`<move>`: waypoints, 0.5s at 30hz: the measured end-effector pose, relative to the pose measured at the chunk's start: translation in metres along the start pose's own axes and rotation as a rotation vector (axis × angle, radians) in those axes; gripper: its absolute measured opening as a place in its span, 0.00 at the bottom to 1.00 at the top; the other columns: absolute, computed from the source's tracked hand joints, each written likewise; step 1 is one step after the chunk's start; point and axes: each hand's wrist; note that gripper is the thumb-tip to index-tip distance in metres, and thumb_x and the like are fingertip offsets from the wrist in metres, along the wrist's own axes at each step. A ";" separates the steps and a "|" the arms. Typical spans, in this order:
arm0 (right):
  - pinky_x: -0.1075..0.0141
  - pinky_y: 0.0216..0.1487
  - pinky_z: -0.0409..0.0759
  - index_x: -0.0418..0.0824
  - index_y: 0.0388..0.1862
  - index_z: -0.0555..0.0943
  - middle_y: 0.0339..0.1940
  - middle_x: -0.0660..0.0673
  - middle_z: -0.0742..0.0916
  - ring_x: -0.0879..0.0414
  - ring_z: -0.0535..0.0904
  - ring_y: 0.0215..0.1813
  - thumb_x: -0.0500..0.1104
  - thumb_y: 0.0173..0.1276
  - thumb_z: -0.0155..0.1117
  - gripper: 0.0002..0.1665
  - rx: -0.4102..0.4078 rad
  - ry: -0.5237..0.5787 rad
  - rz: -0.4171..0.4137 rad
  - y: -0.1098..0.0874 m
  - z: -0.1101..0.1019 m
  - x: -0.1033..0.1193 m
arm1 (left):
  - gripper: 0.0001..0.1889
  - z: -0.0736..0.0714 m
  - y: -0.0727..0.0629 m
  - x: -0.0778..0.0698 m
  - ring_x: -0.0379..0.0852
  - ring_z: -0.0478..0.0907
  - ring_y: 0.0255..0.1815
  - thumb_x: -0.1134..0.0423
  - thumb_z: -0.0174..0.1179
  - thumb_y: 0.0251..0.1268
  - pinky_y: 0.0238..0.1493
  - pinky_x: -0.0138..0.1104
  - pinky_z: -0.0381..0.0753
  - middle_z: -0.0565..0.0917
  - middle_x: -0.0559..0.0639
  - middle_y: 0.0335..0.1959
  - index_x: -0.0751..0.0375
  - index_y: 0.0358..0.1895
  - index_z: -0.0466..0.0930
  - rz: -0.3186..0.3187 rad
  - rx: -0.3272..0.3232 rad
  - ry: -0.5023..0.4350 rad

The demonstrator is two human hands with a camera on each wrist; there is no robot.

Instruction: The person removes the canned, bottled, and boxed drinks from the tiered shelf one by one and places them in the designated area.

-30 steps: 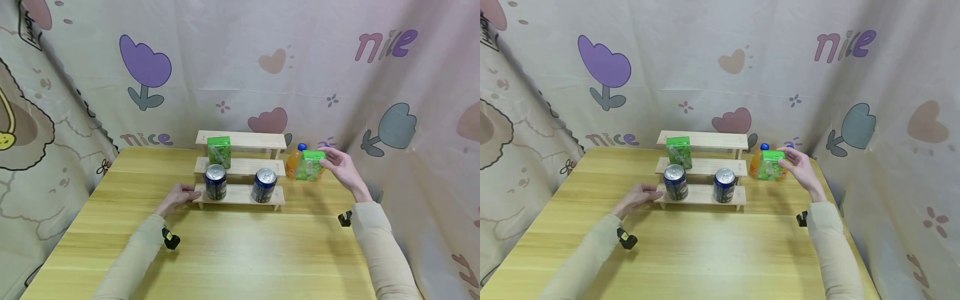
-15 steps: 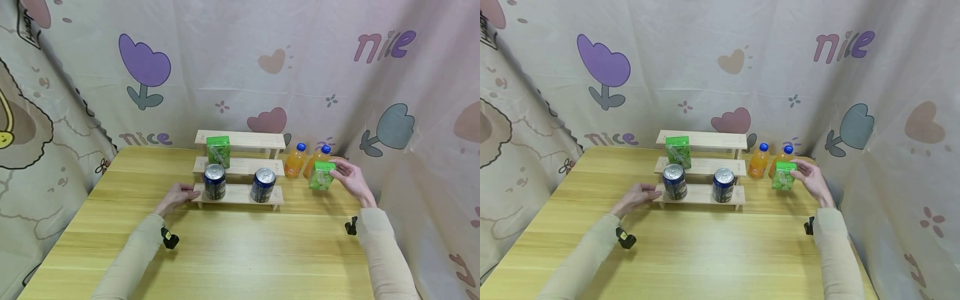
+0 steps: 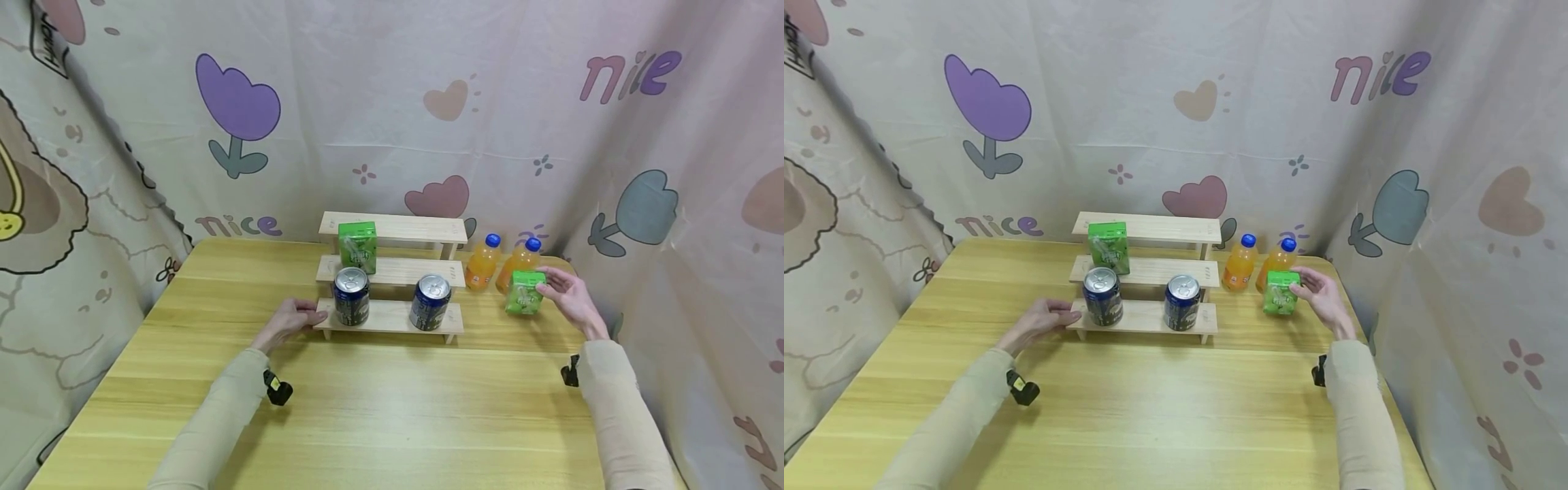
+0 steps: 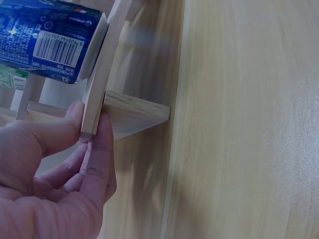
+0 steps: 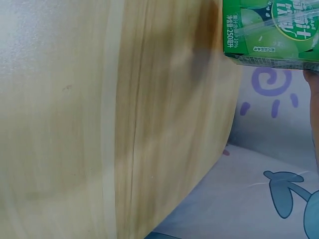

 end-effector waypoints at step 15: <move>0.69 0.73 0.72 0.31 0.75 0.64 0.77 0.30 0.67 0.60 0.70 0.71 0.47 0.77 0.60 0.35 0.012 -0.186 0.113 0.005 0.001 -0.006 | 0.30 0.000 0.000 0.000 0.39 0.80 0.38 0.68 0.60 0.71 0.49 0.33 0.88 0.76 0.76 0.58 0.87 0.66 0.61 0.002 0.002 -0.013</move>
Point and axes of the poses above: each hand's wrist, its own y-axis towards the middle knuckle, its own z-axis out of the palm, x = y × z
